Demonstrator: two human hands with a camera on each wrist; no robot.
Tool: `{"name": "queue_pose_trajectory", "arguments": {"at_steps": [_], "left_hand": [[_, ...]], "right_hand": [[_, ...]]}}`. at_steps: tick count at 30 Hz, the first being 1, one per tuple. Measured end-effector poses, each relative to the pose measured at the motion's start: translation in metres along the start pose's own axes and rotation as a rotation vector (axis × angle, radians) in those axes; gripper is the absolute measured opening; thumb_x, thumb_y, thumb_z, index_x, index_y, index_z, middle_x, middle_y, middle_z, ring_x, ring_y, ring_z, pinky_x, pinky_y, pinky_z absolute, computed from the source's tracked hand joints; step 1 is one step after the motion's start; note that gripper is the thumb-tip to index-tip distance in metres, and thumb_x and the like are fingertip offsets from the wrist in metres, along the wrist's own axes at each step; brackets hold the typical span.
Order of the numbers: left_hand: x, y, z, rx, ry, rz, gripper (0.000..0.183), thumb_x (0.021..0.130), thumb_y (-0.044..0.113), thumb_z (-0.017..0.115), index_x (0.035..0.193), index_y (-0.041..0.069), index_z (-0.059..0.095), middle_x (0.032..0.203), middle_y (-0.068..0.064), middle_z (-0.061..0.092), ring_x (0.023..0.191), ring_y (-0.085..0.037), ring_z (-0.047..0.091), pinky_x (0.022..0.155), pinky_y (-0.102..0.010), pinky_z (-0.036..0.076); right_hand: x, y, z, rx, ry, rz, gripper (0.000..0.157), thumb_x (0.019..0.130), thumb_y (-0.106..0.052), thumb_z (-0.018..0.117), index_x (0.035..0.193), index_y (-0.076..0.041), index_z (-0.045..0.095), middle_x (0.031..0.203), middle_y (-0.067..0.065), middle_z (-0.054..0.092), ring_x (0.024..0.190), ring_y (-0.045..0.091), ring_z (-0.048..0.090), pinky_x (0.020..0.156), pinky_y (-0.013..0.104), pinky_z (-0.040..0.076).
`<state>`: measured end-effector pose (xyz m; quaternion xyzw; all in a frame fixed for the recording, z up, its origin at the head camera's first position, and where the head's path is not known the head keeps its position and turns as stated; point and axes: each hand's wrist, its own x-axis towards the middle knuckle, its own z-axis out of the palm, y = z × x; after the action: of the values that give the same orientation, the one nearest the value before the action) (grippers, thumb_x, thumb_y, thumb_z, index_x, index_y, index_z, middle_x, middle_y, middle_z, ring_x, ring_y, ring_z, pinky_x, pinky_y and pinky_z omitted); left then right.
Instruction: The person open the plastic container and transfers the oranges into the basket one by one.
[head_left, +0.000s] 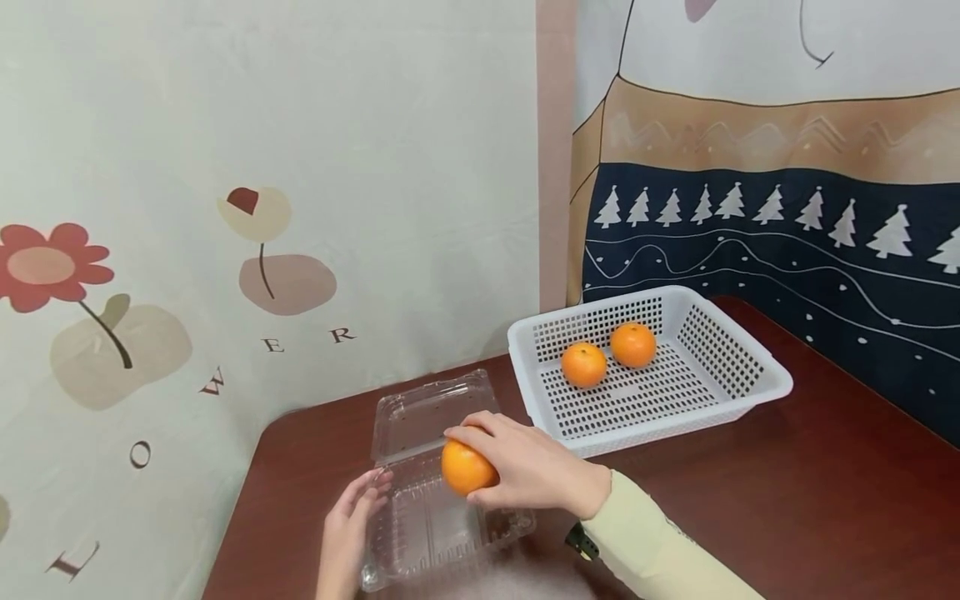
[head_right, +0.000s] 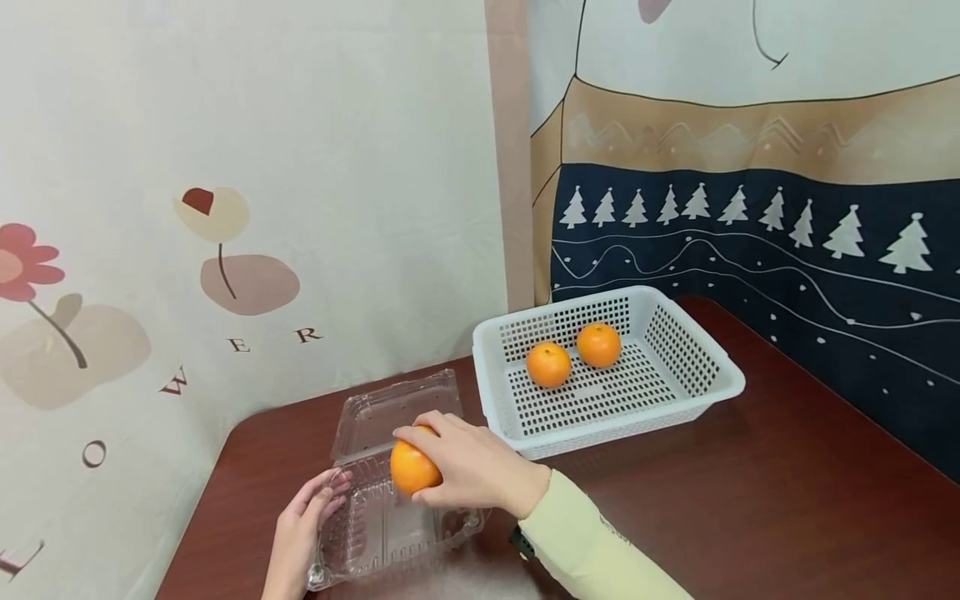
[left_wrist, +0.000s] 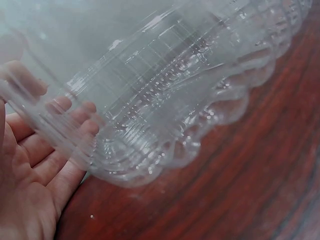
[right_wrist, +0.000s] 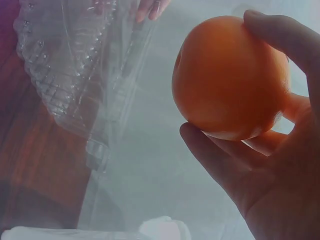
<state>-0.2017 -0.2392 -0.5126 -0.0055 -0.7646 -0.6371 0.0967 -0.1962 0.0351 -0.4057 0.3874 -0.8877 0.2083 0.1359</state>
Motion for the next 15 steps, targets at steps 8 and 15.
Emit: {"name": "queue_pose_trajectory", "arguments": {"at_steps": [8, 15], "left_hand": [[0.000, -0.001, -0.001, 0.000, 0.010, -0.008, 0.028, 0.094, 0.019, 0.044, 0.117, 0.005, 0.052, 0.114, -0.010, 0.058, 0.103, -0.014, 0.056, 0.083, -0.021, 0.047], [0.000, -0.003, -0.001, -0.014, 0.006, 0.005, 0.027, 0.094, 0.018, 0.045, 0.116, 0.005, 0.052, 0.114, -0.010, 0.059, 0.103, -0.015, 0.056, 0.083, -0.022, 0.047]], "right_hand": [[0.002, -0.001, -0.004, -0.010, -0.016, 0.001, 0.064, 0.071, -0.048, 0.066, 0.127, -0.026, 0.044, 0.113, -0.009, 0.043, 0.091, 0.004, 0.044, 0.070, 0.017, 0.045], [0.003, -0.002, -0.011, -0.015, -0.021, 0.022, 0.066, 0.070, -0.055, 0.065, 0.127, -0.027, 0.045, 0.112, -0.009, 0.044, 0.089, 0.005, 0.046, 0.065, 0.016, 0.045]]}}
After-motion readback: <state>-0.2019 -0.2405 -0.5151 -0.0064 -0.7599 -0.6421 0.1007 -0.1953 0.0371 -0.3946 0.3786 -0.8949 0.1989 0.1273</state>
